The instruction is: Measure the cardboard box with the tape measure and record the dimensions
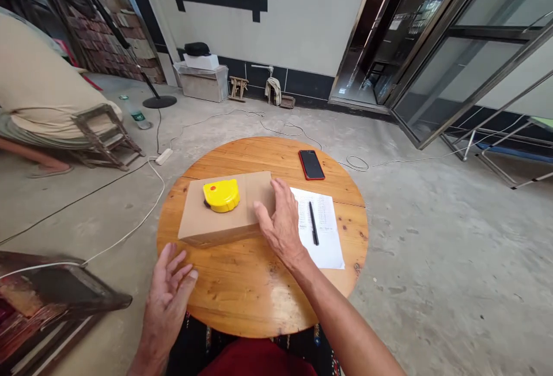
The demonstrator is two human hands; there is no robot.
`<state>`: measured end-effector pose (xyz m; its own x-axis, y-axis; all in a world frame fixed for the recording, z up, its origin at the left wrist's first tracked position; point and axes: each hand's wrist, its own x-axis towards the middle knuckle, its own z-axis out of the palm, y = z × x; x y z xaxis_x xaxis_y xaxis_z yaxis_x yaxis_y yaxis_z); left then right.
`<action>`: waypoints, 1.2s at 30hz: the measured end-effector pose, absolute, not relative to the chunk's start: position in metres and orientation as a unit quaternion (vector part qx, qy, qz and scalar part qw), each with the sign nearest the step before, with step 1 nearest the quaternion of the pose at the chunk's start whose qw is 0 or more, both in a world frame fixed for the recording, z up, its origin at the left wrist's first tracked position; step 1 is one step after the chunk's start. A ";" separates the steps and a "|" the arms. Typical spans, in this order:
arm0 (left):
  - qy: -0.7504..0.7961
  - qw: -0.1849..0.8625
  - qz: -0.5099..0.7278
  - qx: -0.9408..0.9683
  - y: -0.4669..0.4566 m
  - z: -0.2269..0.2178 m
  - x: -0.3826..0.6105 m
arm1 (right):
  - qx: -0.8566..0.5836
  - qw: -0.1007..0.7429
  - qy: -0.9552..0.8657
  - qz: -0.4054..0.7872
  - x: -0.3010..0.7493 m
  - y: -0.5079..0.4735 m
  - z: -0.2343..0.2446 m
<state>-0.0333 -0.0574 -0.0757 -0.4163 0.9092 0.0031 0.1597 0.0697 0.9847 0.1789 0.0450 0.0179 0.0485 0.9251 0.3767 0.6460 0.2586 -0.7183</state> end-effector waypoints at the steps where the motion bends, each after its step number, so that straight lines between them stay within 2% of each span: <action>1: 0.635 0.354 0.551 0.411 -0.052 -0.075 -0.031 | -0.601 0.436 -0.640 0.197 0.185 0.039 0.009; 4: 0.621 0.360 0.568 0.403 -0.038 -0.073 -0.024 | -0.607 0.436 -0.601 0.283 0.189 0.023 -0.012; 12: 0.613 0.296 0.583 0.444 -0.003 -0.055 -0.049 | -0.528 0.461 -0.616 0.358 0.160 0.008 -0.019; 15: 0.620 0.286 0.590 0.432 -0.001 -0.061 -0.061 | -0.513 0.473 -0.634 0.334 0.170 0.010 -0.025; 18: 0.646 0.263 0.599 0.393 -0.016 -0.078 -0.061 | -0.568 0.483 -0.599 0.292 0.214 0.011 -0.034; 21: 0.653 0.245 0.593 0.402 -0.043 -0.096 -0.043 | -0.677 0.422 -0.550 0.246 0.274 0.012 -0.039; 25: 0.662 0.215 0.505 0.510 -0.065 -0.103 -0.013 | -0.777 0.223 -0.568 0.155 0.317 0.016 -0.039; 27: 0.658 0.169 0.452 0.579 -0.066 -0.102 -0.006 | -0.788 0.164 -0.580 0.127 0.315 0.020 -0.041; 29: 0.642 0.124 0.418 0.630 -0.064 -0.101 -0.004 | -0.789 0.146 -0.586 0.116 0.306 0.024 -0.044; 33: 0.621 0.077 0.398 0.671 -0.062 -0.103 -0.007 | -0.795 0.169 -0.570 0.122 0.302 0.024 -0.048; 36: 0.620 0.048 0.389 0.680 -0.063 -0.105 -0.006 | -0.790 0.245 -0.540 0.153 0.318 0.011 -0.050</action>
